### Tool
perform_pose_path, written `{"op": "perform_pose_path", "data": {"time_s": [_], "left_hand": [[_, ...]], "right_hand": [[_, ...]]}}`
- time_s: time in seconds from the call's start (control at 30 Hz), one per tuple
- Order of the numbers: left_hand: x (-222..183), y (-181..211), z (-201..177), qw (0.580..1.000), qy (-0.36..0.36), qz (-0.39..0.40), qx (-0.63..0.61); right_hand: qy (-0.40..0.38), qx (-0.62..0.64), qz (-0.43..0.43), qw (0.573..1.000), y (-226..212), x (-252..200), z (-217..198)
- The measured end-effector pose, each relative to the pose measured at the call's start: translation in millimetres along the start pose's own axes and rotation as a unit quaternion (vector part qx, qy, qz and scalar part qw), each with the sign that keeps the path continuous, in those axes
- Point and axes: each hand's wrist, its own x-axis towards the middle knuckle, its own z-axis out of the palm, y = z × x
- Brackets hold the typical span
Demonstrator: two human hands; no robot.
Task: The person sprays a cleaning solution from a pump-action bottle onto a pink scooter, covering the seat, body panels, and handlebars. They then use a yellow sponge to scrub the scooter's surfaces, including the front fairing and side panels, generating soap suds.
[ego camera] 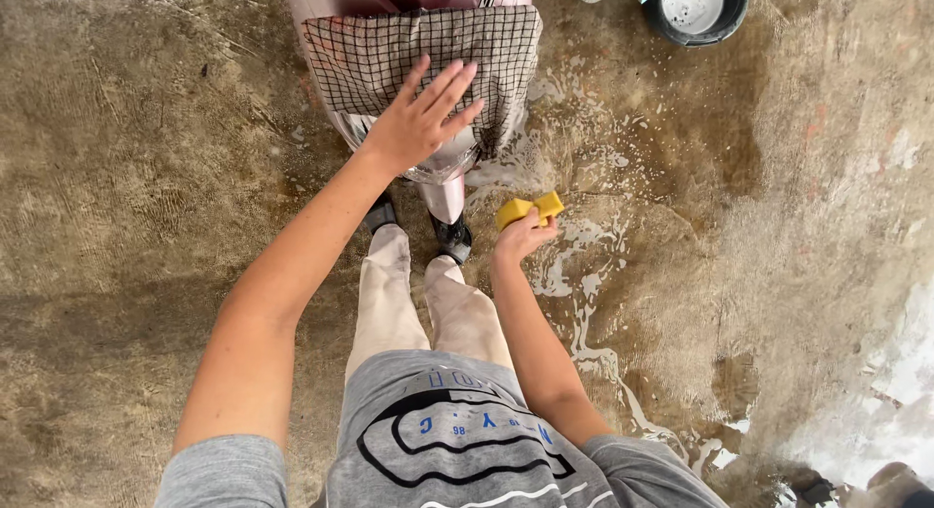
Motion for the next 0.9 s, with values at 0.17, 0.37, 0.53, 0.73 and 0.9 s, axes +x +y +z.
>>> {"op": "perform_pose_path", "data": {"time_s": [0.17,0.37,0.53,0.73,0.9], "left_hand": [[-10,21,-7,0.985,-0.004,0.020,-0.173],[-35,45,-18,0.944,0.013,-0.147,-0.294],[-59,46,-27,0.924,0.063,-0.244,-0.287],[-52,54,-36,0.943,0.083,-0.238,-0.218],[-42,59,-26,0.949,0.054,-0.244,-0.191]], "right_hand": [[-0.256,-0.015,-0.176,0.950,-10,-27,11],[-0.329,-0.244,-0.591,0.695,-63,-60,67],[-0.272,-0.231,-0.524,0.773,-51,-67,93],[-0.208,-0.184,-0.558,0.782,-61,-30,99],[-0.264,-0.217,-0.564,0.751,-52,-11,95]]}}
